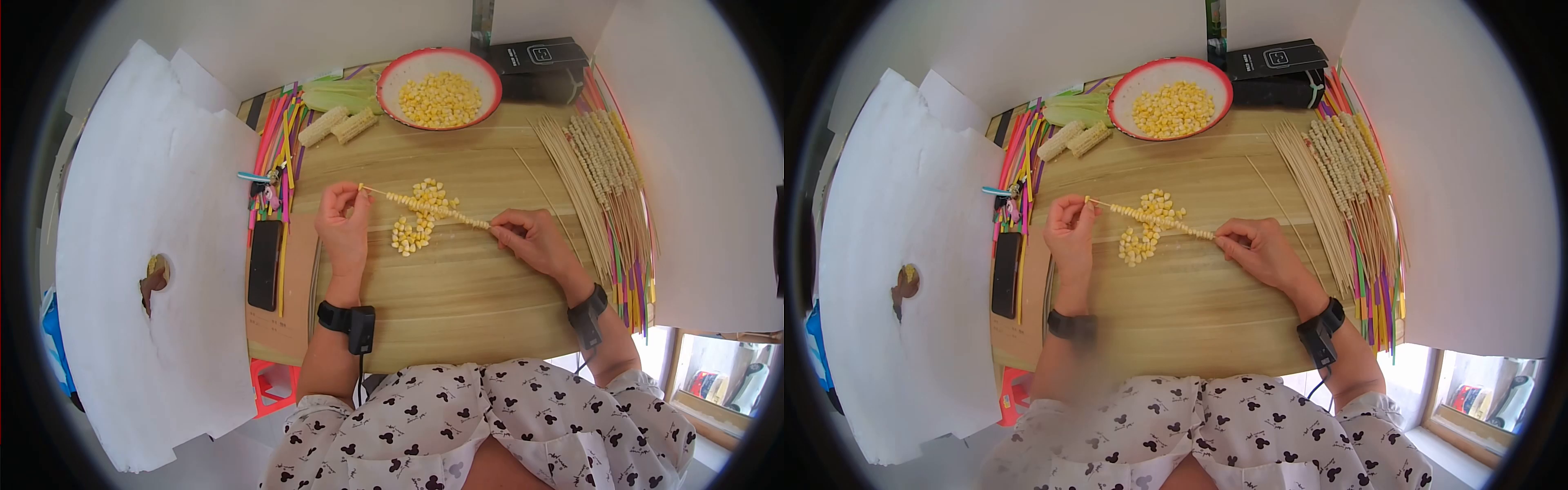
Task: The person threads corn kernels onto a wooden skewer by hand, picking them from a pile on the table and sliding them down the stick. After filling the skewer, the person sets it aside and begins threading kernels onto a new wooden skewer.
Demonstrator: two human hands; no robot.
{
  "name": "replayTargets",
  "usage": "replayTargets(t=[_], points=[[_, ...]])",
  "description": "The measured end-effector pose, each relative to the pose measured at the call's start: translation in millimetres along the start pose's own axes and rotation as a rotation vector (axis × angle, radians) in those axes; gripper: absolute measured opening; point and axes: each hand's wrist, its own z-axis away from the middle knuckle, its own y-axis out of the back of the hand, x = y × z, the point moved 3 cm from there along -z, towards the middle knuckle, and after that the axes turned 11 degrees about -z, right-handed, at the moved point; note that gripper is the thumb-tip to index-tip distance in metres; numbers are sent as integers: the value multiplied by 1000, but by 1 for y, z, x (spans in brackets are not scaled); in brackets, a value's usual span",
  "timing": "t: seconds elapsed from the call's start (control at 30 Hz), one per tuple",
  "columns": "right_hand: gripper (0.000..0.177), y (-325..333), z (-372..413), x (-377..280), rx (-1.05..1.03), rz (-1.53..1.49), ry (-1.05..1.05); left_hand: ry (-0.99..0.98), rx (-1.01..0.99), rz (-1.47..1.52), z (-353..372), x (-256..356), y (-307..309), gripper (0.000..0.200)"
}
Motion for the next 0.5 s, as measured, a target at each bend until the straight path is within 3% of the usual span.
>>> replayTargets(t=[0.5], points=[[10, 0, 1, -2, 2, -13, -41, -85, 82, -124, 1, 3, 2, 14]])
